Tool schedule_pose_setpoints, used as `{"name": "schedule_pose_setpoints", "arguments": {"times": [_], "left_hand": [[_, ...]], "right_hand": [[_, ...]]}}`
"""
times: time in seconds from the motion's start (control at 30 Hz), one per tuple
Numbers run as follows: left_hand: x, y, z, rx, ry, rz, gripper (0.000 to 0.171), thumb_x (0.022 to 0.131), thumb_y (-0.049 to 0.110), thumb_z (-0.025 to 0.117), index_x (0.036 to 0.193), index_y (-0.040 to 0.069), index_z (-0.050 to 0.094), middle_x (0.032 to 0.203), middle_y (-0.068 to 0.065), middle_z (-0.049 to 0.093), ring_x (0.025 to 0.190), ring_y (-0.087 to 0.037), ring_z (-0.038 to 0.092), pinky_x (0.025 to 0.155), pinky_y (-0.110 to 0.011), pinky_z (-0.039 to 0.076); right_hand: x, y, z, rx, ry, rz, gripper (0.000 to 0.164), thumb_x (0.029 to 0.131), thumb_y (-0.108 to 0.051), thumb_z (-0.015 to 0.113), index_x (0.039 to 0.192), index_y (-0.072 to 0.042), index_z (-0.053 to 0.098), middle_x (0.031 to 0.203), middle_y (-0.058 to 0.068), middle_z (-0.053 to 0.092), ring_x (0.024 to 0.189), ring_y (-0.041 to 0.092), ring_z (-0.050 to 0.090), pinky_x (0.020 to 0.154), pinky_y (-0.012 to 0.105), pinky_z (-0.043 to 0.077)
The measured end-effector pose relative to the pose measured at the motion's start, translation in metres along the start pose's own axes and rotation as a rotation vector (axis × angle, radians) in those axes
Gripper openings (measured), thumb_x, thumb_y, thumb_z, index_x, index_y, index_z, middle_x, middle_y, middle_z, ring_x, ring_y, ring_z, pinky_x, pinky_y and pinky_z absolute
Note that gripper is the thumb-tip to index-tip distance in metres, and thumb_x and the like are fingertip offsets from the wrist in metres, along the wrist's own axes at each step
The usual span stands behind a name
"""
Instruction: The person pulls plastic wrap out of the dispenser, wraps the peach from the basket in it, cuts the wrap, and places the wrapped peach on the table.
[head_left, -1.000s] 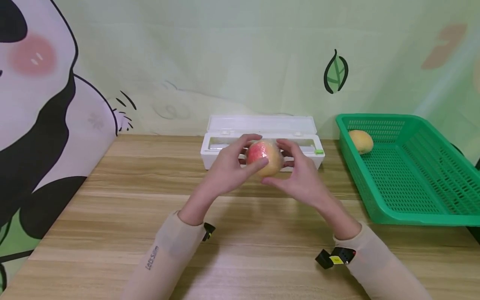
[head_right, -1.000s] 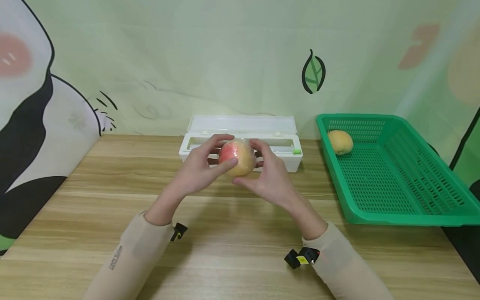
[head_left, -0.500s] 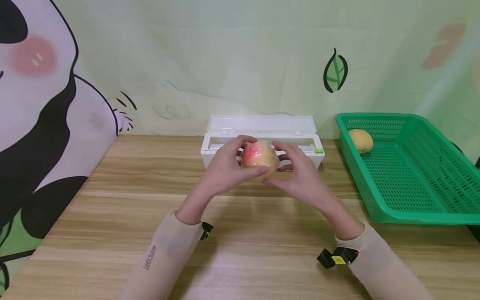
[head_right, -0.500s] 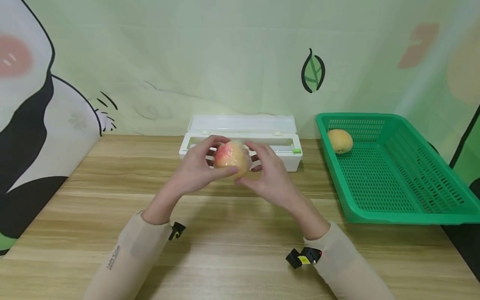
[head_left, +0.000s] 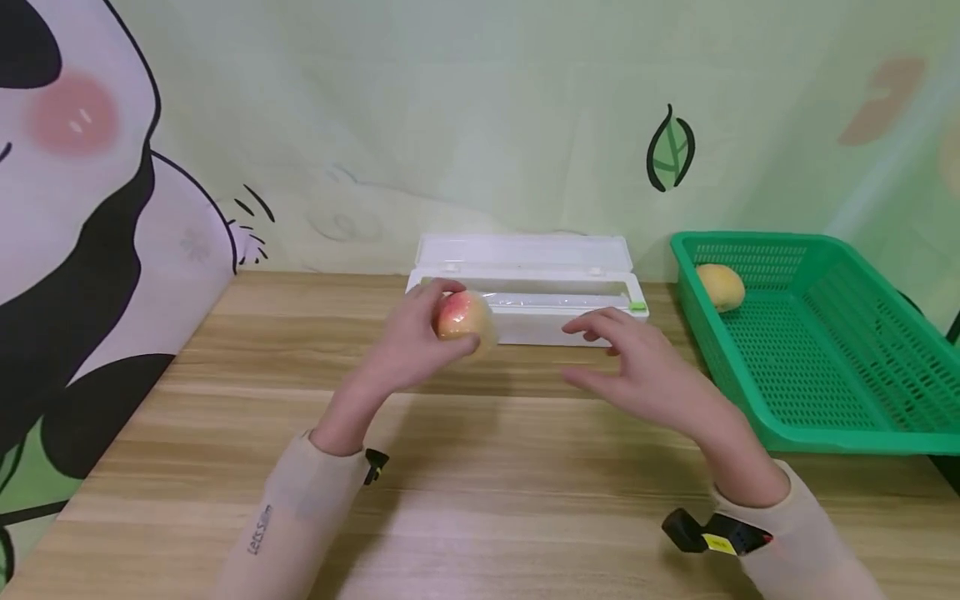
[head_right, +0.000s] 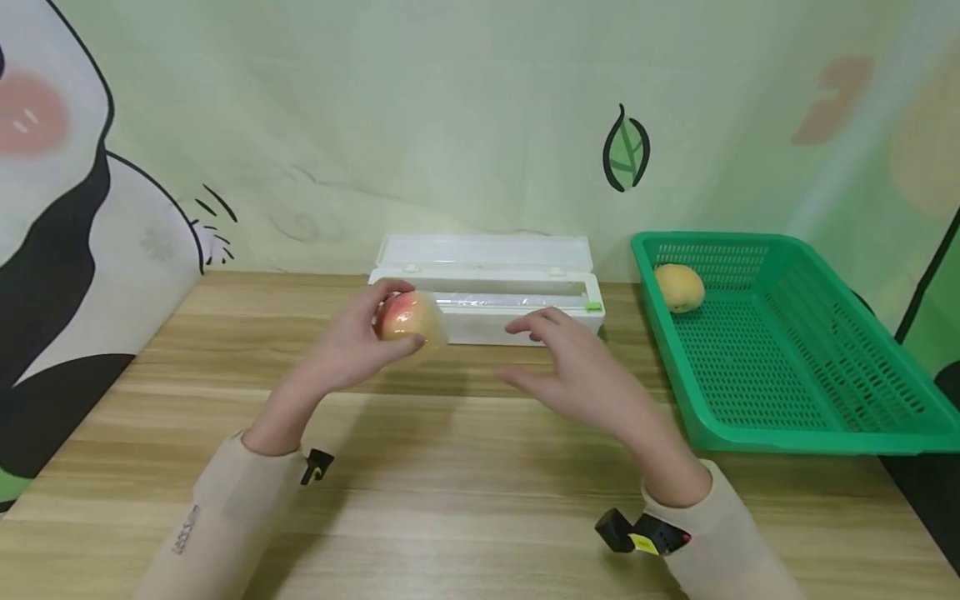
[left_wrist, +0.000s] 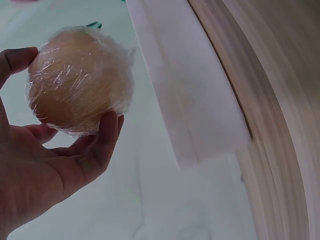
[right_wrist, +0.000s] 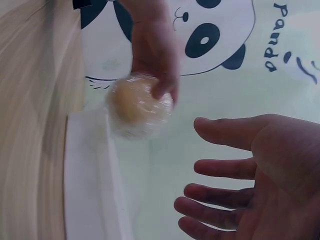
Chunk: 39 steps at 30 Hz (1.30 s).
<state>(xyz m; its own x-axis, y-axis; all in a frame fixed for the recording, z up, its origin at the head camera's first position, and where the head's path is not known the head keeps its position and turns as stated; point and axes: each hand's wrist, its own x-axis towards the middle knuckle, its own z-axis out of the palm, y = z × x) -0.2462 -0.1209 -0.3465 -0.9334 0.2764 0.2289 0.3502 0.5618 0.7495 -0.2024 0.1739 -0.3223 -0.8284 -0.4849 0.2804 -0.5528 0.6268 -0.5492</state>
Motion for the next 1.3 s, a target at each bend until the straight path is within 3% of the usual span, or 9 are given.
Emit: {"name": "schedule_pose_setpoints", "arguments": {"times": [0.27, 0.47, 0.73, 0.93, 1.13, 1.3], "left_hand": [[-0.011, -0.026, -0.043, -0.058, -0.042, -0.082, 0.062, 0.087, 0.011, 0.074, 0.142, 0.001, 0.047, 0.123, -0.017, 0.057, 0.090, -0.029, 0.063, 0.074, -0.037, 0.055], [-0.013, -0.042, -0.070, 0.038, -0.022, -0.149, 0.063, 0.089, 0.016, 0.074, 0.144, 0.001, 0.048, 0.117, -0.019, 0.062, 0.095, -0.030, 0.061, 0.078, -0.040, 0.052], [-0.018, -0.063, -0.098, 0.123, -0.006, -0.302, 0.073, 0.093, 0.029, 0.072, 0.152, 0.001, 0.039, 0.135, -0.026, 0.054, 0.111, -0.038, 0.055, 0.094, -0.051, 0.048], [-0.018, -0.084, -0.113, 0.156, 0.049, -0.368, 0.076, 0.094, 0.027, 0.069, 0.154, -0.004, 0.034, 0.140, -0.030, 0.048, 0.115, -0.041, 0.051, 0.096, -0.055, 0.046], [-0.017, -0.109, -0.118, 0.212, 0.156, -0.416, 0.078, 0.091, 0.023, 0.067, 0.152, -0.011, 0.033, 0.142, -0.035, 0.045, 0.119, -0.046, 0.047, 0.102, -0.060, 0.041], [-0.019, -0.123, -0.121, 0.212, 0.218, -0.499, 0.081, 0.092, 0.024, 0.065, 0.155, -0.010, 0.027, 0.144, -0.038, 0.041, 0.120, -0.048, 0.045, 0.103, -0.061, 0.040]], "right_hand": [[-0.011, -0.001, -0.023, -0.073, 0.010, 0.035, 0.035, 0.094, -0.022, 0.078, 0.123, -0.005, 0.069, 0.118, 0.006, 0.071, 0.105, 0.026, 0.065, 0.084, 0.046, 0.054], [-0.004, 0.015, -0.029, -0.136, 0.039, 0.122, 0.035, 0.094, -0.020, 0.077, 0.120, 0.002, 0.069, 0.113, 0.015, 0.071, 0.100, 0.031, 0.065, 0.082, 0.047, 0.055], [0.003, 0.032, -0.025, -0.167, 0.014, 0.238, 0.038, 0.098, -0.021, 0.071, 0.123, 0.007, 0.065, 0.115, 0.023, 0.069, 0.105, 0.038, 0.064, 0.088, 0.053, 0.054], [0.012, 0.041, -0.022, -0.185, -0.001, 0.287, 0.036, 0.101, -0.015, 0.067, 0.125, 0.011, 0.062, 0.117, 0.028, 0.067, 0.108, 0.042, 0.062, 0.091, 0.055, 0.052], [0.022, 0.054, -0.014, -0.169, -0.003, 0.328, 0.037, 0.101, -0.014, 0.065, 0.128, 0.012, 0.060, 0.119, 0.029, 0.064, 0.110, 0.043, 0.059, 0.093, 0.055, 0.051], [0.030, 0.068, -0.005, -0.148, 0.027, 0.319, 0.038, 0.101, -0.013, 0.065, 0.130, 0.011, 0.059, 0.128, 0.031, 0.061, 0.116, 0.045, 0.057, 0.099, 0.058, 0.048]]}}
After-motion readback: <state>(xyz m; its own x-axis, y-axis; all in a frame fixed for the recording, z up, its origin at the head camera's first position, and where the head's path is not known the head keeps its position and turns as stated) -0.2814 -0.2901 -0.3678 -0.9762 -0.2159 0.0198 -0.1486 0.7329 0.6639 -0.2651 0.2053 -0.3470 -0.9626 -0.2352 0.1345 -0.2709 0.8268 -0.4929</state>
